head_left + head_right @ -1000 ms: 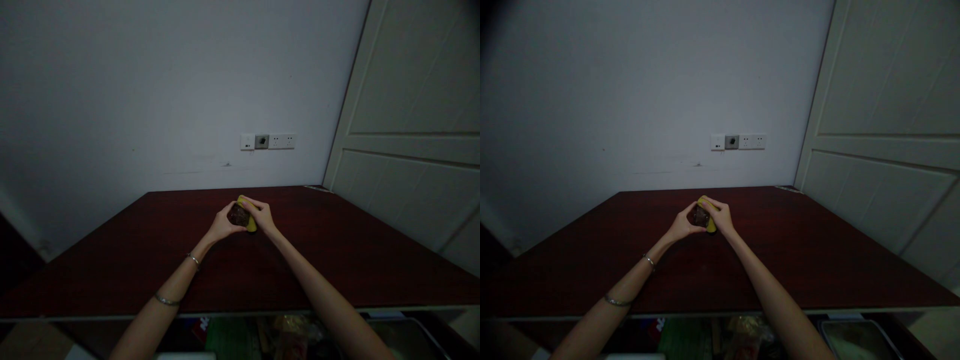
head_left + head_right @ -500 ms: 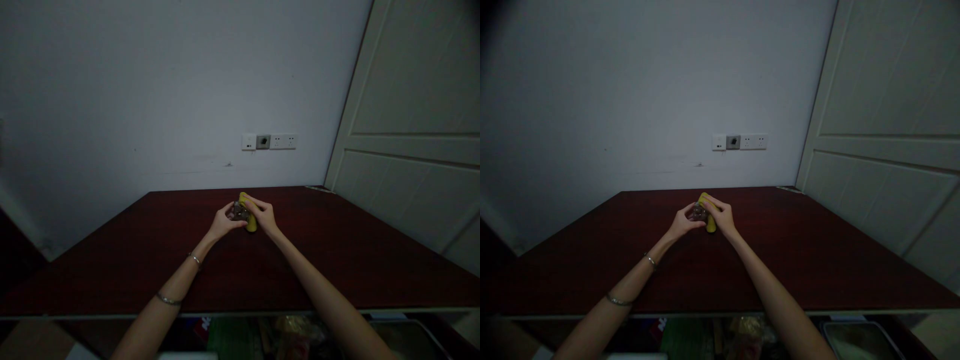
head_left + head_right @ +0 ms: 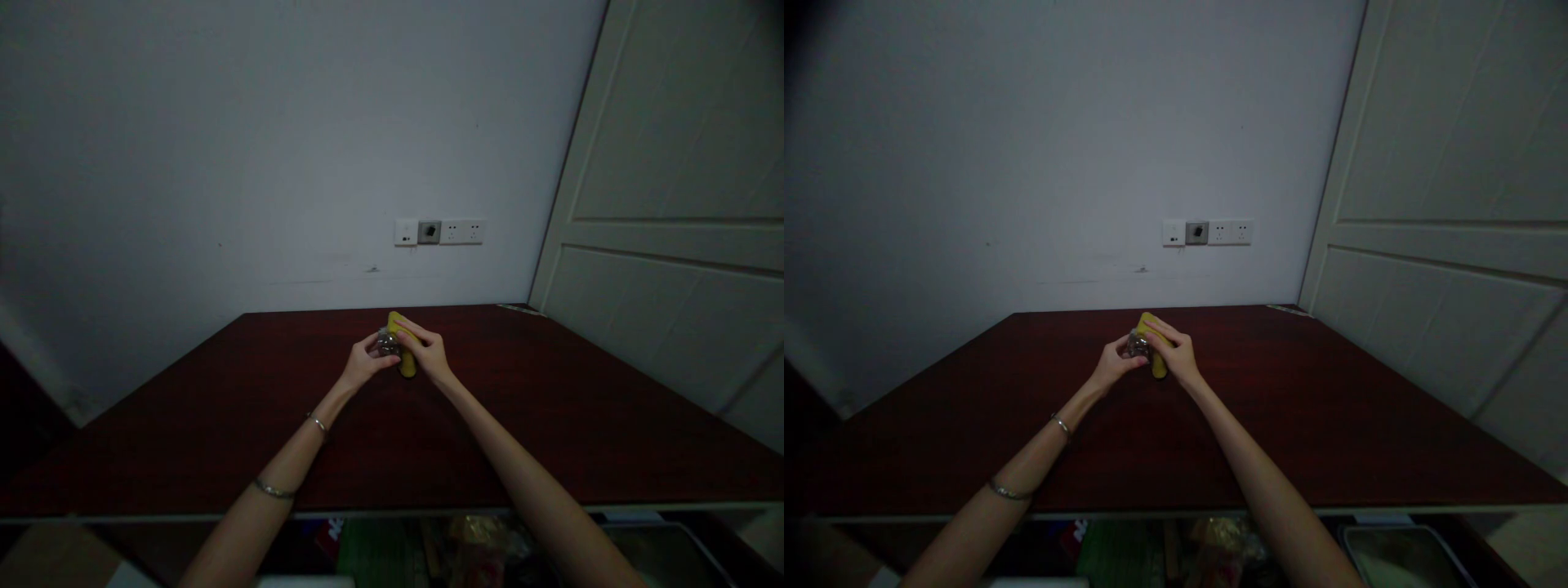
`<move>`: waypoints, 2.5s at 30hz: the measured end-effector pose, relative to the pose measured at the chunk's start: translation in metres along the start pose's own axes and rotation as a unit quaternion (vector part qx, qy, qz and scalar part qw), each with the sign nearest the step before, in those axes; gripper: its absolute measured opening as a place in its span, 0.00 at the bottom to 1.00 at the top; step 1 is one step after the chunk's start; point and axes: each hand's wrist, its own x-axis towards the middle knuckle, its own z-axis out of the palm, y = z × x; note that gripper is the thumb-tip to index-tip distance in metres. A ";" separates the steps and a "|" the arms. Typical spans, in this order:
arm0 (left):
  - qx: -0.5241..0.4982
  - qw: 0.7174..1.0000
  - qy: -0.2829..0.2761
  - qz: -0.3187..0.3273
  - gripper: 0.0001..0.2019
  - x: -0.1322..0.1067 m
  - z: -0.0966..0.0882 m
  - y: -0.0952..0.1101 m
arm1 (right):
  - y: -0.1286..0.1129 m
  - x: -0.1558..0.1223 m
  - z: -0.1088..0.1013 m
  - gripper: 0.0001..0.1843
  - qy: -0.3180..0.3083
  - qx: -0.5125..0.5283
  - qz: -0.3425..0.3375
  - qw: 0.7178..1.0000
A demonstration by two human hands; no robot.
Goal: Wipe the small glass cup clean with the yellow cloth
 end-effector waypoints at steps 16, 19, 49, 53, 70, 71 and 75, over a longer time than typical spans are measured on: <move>0.237 0.970 0.004 0.050 0.30 -0.001 -0.003 -0.001 | 0.000 -0.007 -0.002 0.11 -0.050 -0.244 -0.150 0.957; 0.259 0.963 -0.016 0.068 0.32 -0.003 0.000 0.002 | 0.006 -0.004 -0.003 0.11 0.006 -0.262 -0.126 0.957; 0.032 0.999 -0.001 -0.012 0.37 0.003 -0.002 -0.003 | 0.000 0.008 -0.013 0.23 -0.035 0.009 0.075 0.997; 0.019 0.999 0.007 -0.030 0.29 0.001 -0.004 0.005 | -0.006 0.004 -0.013 0.38 -0.132 -0.019 0.017 0.991; 0.038 0.987 -0.152 -0.043 0.45 0.007 -0.030 -0.005 | 0.002 0.002 0.001 0.41 -0.048 -0.019 0.100 0.994; 0.038 0.989 -0.138 -0.028 0.48 0.007 -0.029 -0.007 | 0.001 0.002 0.002 0.40 -0.042 -0.015 0.112 0.993; 0.063 0.992 -0.107 0.006 0.49 0.004 -0.020 -0.006 | 0.002 0.000 0.006 0.39 -0.049 -0.007 0.124 0.991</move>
